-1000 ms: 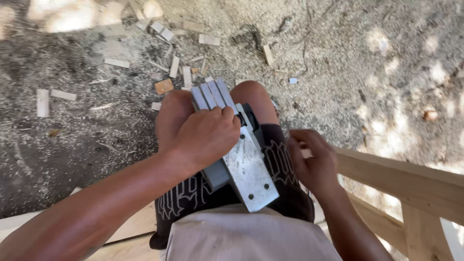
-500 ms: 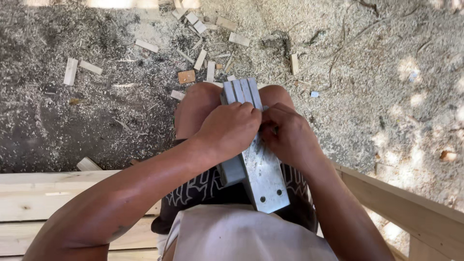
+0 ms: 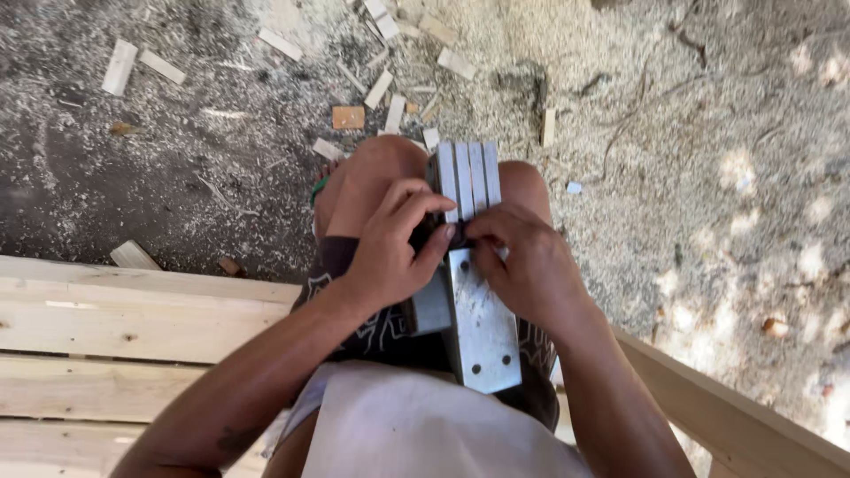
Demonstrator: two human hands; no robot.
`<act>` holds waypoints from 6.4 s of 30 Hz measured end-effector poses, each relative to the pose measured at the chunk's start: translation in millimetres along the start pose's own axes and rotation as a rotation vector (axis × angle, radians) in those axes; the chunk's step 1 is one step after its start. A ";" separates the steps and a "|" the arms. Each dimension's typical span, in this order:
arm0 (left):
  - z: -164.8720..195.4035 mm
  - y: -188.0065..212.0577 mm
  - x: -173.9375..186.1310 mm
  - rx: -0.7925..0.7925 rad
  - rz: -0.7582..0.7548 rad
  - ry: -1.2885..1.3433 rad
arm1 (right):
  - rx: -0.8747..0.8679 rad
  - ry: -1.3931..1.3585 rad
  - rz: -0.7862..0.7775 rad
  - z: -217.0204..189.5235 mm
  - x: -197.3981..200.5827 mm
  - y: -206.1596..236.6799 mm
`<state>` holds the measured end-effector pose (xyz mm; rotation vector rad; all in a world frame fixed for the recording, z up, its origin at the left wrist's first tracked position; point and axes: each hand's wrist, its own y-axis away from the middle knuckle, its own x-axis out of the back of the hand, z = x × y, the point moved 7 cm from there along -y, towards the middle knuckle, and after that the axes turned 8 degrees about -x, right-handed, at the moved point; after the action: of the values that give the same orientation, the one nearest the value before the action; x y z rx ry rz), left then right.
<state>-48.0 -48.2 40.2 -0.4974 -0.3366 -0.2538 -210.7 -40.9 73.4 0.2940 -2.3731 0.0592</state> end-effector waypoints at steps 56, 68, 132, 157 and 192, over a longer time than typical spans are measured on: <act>86.0 -79.1 37.1 -0.009 0.162 1.240 | -0.039 0.125 0.173 -17.9 6.2 13.9; 99.4 -95.9 56.2 0.054 0.137 1.202 | -0.118 0.149 0.195 -15.6 7.8 5.9; 38.4 9.2 17.3 -0.189 0.059 -0.231 | -0.237 0.412 0.161 -7.3 2.7 16.0; 28.7 3.1 29.5 -0.155 0.083 -0.195 | -0.014 0.298 0.212 -24.8 6.1 4.5; 29.4 1.4 25.0 -0.150 0.026 -0.238 | -0.176 0.463 0.042 -15.9 0.1 1.7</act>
<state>-32.1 -36.1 73.2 -0.6821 -0.5455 -0.1953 -200.5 -37.3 85.2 0.1279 -1.9093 -0.0567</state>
